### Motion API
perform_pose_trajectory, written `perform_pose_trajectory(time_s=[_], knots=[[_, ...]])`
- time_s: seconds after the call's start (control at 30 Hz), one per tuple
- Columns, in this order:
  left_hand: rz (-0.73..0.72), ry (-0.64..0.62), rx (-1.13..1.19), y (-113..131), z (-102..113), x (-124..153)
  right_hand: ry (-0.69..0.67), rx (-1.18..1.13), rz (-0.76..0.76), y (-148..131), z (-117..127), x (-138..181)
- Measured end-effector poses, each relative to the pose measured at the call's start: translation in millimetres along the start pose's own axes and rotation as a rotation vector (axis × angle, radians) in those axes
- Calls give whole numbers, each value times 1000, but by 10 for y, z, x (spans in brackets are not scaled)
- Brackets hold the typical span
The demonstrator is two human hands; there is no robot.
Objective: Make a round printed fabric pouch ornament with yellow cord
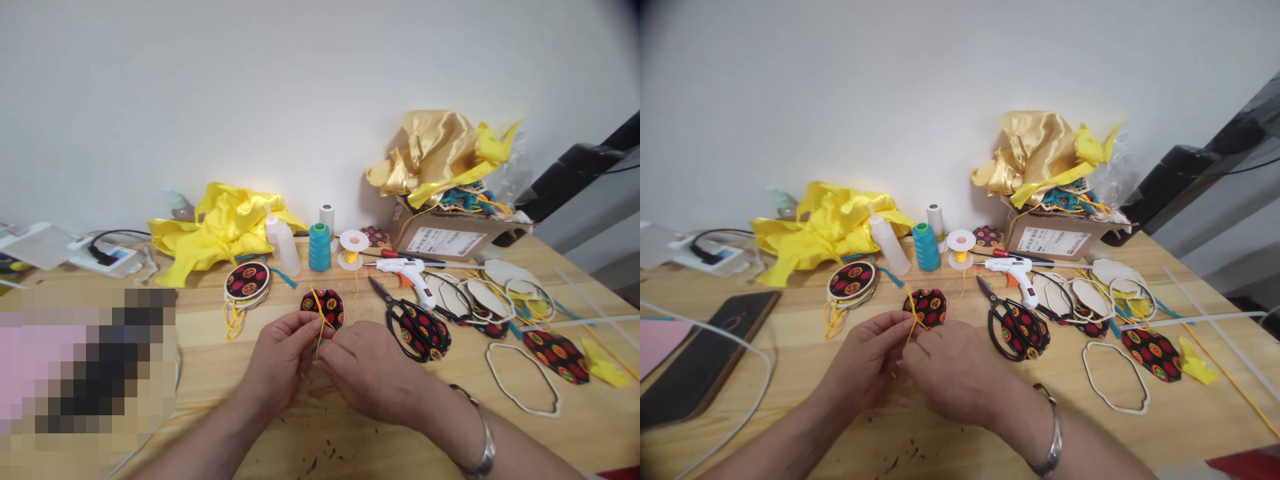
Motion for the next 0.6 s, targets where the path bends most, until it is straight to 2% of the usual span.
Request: perform_pose_trajectory(time_s=[0.13,0.23,0.3,0.37,0.43,0.5,0.6], knots=[[-3,2,20,4,-1,10,-30,90,97,-44,-35,4],[17,11,18,0,-2,19,-5,0,57,-6,32,2],[5,39,6,10,5,21,96,-168,-102,113,116,-2],[-2,58,-29,14,9,21,227,-370,-364,309,164,16],[5,59,-69,8,9,22,278,-596,-623,489,109,49],[3,51,-104,3,9,26,205,-861,-767,563,-27,50],[-17,33,-179,13,0,40,62,-1180,-836,522,-204,33]])
Point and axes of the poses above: each hand's wrist, its own x-axis away from the middle knuckle, its own z-axis out of the back of the hand, y = z × x, the point moved 5 cm from there along -x, towards the middle knuckle
